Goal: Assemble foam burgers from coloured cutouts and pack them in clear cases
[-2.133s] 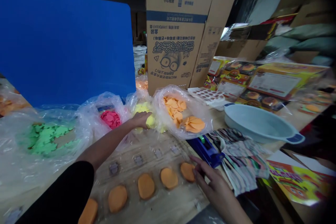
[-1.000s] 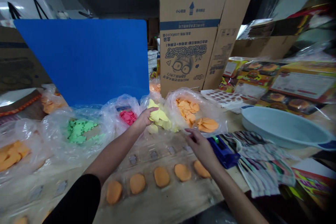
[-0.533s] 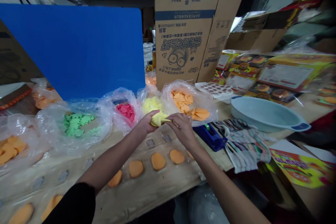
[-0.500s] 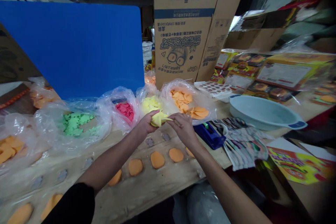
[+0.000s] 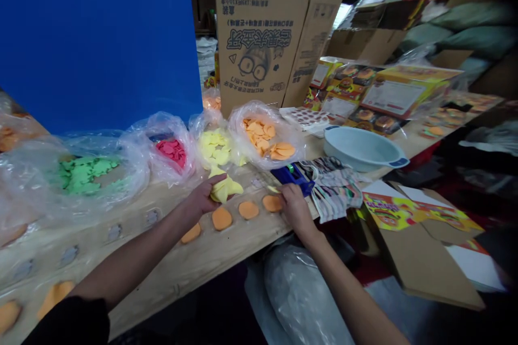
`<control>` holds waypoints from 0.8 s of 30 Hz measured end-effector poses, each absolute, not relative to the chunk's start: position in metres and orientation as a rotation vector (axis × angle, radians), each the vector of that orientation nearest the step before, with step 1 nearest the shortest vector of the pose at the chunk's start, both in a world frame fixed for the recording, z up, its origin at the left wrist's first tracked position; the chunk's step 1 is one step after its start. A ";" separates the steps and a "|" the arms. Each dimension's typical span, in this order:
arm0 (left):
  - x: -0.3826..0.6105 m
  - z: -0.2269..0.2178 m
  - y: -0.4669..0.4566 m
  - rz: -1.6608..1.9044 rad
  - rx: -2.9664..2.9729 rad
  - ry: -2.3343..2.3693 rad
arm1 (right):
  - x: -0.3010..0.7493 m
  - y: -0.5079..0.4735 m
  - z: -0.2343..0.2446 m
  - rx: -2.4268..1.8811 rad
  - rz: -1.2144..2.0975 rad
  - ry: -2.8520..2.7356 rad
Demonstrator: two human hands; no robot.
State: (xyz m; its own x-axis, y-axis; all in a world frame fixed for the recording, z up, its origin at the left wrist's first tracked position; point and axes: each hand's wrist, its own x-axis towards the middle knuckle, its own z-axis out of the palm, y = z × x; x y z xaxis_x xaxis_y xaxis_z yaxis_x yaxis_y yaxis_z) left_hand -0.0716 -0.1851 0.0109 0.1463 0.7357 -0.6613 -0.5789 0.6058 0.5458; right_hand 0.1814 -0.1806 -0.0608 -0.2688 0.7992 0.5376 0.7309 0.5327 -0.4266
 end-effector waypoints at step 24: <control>-0.060 -0.011 -0.217 0.973 0.140 0.809 | 0.088 -0.209 -0.024 -1.323 1.376 -1.372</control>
